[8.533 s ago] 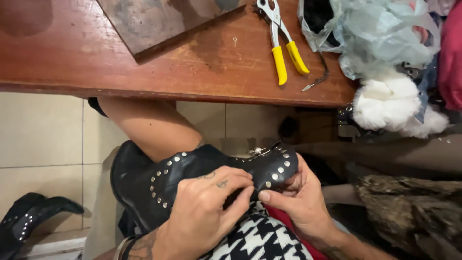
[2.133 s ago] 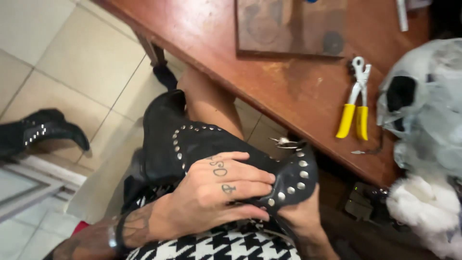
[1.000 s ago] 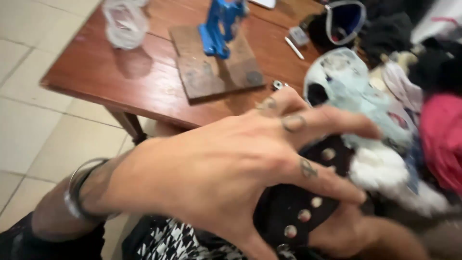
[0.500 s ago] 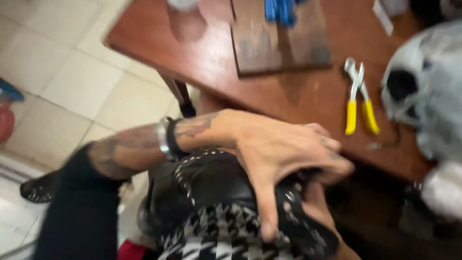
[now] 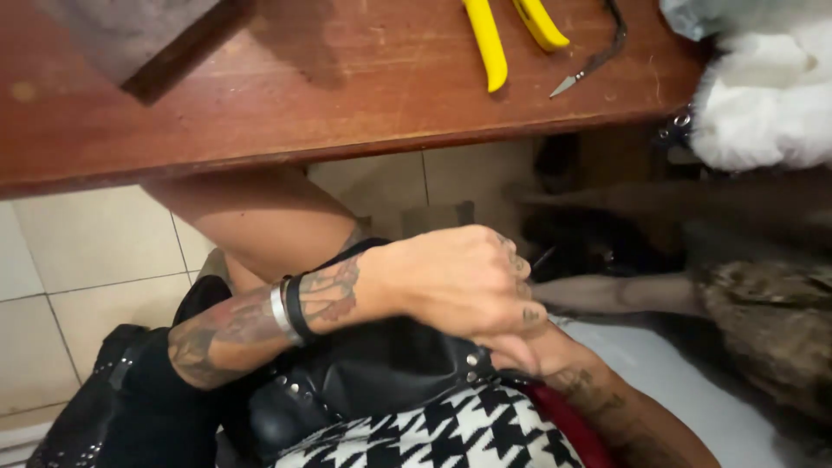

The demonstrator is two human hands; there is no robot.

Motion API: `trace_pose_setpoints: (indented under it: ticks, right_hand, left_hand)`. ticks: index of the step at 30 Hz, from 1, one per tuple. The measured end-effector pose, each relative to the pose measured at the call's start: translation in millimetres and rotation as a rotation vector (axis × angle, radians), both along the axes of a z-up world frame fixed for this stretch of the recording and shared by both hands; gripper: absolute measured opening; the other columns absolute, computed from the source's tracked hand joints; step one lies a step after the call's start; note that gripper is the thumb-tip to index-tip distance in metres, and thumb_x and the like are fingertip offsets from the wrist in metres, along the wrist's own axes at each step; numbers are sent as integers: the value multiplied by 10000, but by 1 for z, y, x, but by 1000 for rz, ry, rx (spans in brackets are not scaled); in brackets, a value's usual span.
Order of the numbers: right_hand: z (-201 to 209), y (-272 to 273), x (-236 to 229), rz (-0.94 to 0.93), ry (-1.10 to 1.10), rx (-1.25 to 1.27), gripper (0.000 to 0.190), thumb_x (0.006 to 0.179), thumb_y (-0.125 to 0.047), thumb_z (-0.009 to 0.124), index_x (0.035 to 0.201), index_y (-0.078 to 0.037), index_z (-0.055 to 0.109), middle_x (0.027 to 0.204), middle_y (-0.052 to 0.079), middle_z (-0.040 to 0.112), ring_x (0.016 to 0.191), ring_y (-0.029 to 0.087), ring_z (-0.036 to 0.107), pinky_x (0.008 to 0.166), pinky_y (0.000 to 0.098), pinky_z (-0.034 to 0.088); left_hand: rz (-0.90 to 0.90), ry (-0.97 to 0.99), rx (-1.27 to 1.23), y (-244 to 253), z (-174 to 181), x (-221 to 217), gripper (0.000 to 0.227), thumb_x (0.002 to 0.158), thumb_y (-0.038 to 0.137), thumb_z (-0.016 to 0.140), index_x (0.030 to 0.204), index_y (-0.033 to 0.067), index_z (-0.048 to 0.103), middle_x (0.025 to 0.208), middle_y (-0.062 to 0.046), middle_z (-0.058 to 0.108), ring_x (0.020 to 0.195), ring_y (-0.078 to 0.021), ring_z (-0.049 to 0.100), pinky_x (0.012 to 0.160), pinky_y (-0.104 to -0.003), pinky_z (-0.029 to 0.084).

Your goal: The person sits on the floor working a studded black leather boot on their lap. They use a yellow-handled rotary leather hole punch to punch holes along the boot shaft, then press and secure metal studs into the leather by hand, repositioning the boot repeatedly to work along the edge.

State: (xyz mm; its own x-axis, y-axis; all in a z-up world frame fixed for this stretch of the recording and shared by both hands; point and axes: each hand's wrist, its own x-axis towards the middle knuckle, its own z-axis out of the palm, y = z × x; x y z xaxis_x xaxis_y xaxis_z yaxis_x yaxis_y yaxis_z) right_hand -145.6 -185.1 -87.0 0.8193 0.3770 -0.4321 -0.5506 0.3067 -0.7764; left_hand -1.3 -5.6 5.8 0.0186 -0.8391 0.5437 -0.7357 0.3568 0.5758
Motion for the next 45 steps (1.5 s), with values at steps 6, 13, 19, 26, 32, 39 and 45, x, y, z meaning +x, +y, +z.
trace_pose_setpoints:
  ticks: [6, 13, 19, 26, 32, 39, 45]
  right_hand:
    - [74, 125, 94, -9, 120, -17, 848, 770, -257, 819, 1491, -40, 429, 1485, 120, 503, 1378, 258, 480, 1109, 402, 448]
    - [-9, 109, 55, 54, 203, -35, 832, 730, -212, 841, 1457, -60, 467, 1435, 91, 547, 1327, 220, 521, 1083, 380, 470]
    - [-64, 52, -5, 74, 274, -75, 822, 695, -173, 859, 1428, -78, 500, 1392, 67, 584, 1283, 188, 556, 1060, 361, 488]
    - [9, 32, 9, 124, 322, -78, 816, 654, -129, 880, 1394, -99, 538, 1342, 38, 628, 1233, 151, 596, 1034, 339, 509]
    - [72, 15, 10, 129, 398, -94, 815, 619, -90, 898, 1365, -116, 571, 1299, 14, 665, 1189, 119, 631, 1012, 320, 528]
    - [107, 10, 9, 105, 471, -354, 762, 612, -45, 898, 1322, -49, 622, 1181, 57, 735, 1073, 153, 697, 905, 344, 582]
    - [112, 0, 5, 60, 267, -480, 843, 578, -6, 916, 1338, -70, 556, 1149, 21, 704, 1036, 115, 666, 880, 323, 573]
  left_hand:
    - [42, -271, -123, -7, 22, -4, 472, 891, 536, 617, 731, 93, 598, 642, -56, 583, 692, -275, 604, 654, -426, 484]
    - [135, -472, -117, -2, 41, -5, 461, 859, 512, 632, 676, 91, 591, 637, -52, 561, 659, -232, 565, 609, -386, 444]
    - [192, -496, -188, 1, 40, 2, 439, 908, 485, 635, 744, 78, 610, 685, -51, 567, 695, -230, 561, 645, -374, 437]
    - [211, -291, -114, 41, 77, 18, 250, 870, 348, 678, 851, 100, 657, 800, -20, 623, 846, -251, 629, 886, -470, 521]
    - [578, -16, 39, 101, 108, -35, 194, 886, 225, 844, 1005, 126, 726, 964, -7, 695, 888, -175, 710, 939, -368, 589]
    - [885, 478, 101, 98, 77, -77, 287, 747, 225, 938, 926, 92, 757, 941, -39, 736, 795, -190, 716, 715, -283, 582]
    - [864, 687, 23, 92, 73, -83, 236, 777, 153, 907, 940, 65, 762, 971, -53, 757, 835, -187, 765, 733, -267, 613]
